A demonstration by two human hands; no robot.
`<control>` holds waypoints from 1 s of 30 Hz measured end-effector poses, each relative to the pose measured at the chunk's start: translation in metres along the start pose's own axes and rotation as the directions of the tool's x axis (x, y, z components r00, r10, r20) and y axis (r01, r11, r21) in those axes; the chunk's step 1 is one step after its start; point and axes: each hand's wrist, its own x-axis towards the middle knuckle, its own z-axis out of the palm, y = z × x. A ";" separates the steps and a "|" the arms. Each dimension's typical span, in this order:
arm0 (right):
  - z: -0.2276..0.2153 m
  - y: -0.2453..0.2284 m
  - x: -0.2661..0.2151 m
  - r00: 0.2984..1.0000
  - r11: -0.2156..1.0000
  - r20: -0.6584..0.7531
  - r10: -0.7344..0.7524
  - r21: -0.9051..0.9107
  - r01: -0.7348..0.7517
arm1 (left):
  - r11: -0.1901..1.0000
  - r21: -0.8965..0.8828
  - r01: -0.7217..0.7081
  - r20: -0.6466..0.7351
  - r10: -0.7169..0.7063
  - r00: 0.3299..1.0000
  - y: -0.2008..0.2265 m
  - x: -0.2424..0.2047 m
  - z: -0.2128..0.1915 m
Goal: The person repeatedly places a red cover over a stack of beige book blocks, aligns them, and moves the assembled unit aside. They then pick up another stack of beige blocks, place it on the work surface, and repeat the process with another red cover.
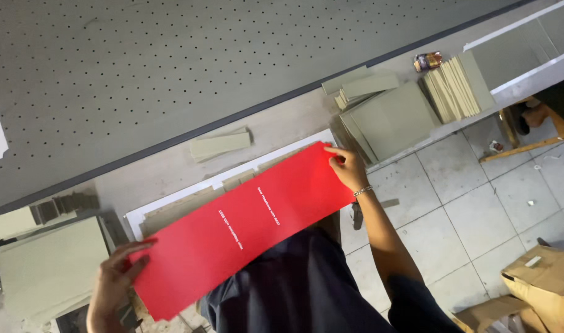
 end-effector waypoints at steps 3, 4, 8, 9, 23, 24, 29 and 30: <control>0.011 0.030 0.003 0.997 0.999 0.060 0.052 -0.016 -0.051 | 0.997 0.017 0.077 0.008 -0.077 0.997 -0.001 -0.002 0.008; 0.016 0.040 0.005 0.998 1.000 0.059 0.029 0.006 -0.030 | 0.990 0.049 0.131 -0.035 -0.129 0.991 0.003 -0.003 0.009; 0.015 0.032 0.008 0.998 0.999 0.037 0.043 0.000 -0.043 | 0.983 0.169 0.069 -0.127 -0.047 0.991 0.003 0.012 0.013; 0.016 0.034 0.010 0.999 0.999 0.013 0.047 -0.011 -0.046 | 0.982 0.172 0.071 -0.116 -0.052 0.992 0.001 0.016 0.012; 0.020 0.045 0.009 0.998 0.998 -0.006 0.065 -0.003 -0.065 | 0.911 0.398 0.108 -0.231 -0.014 0.973 -0.028 0.033 0.013; 0.020 0.044 0.009 0.998 0.998 -0.014 0.069 0.007 -0.069 | 0.904 0.413 0.108 -0.236 -0.008 0.972 -0.039 0.035 0.012; 0.022 0.056 0.013 0.998 0.998 -0.024 0.058 0.000 -0.058 | 0.880 0.475 0.000 -0.226 0.121 0.967 -0.077 0.045 0.010; 0.025 0.064 0.017 0.999 1.000 -0.048 0.004 -0.031 -0.006 | 0.865 0.498 0.057 -0.228 0.068 0.971 -0.079 0.047 0.009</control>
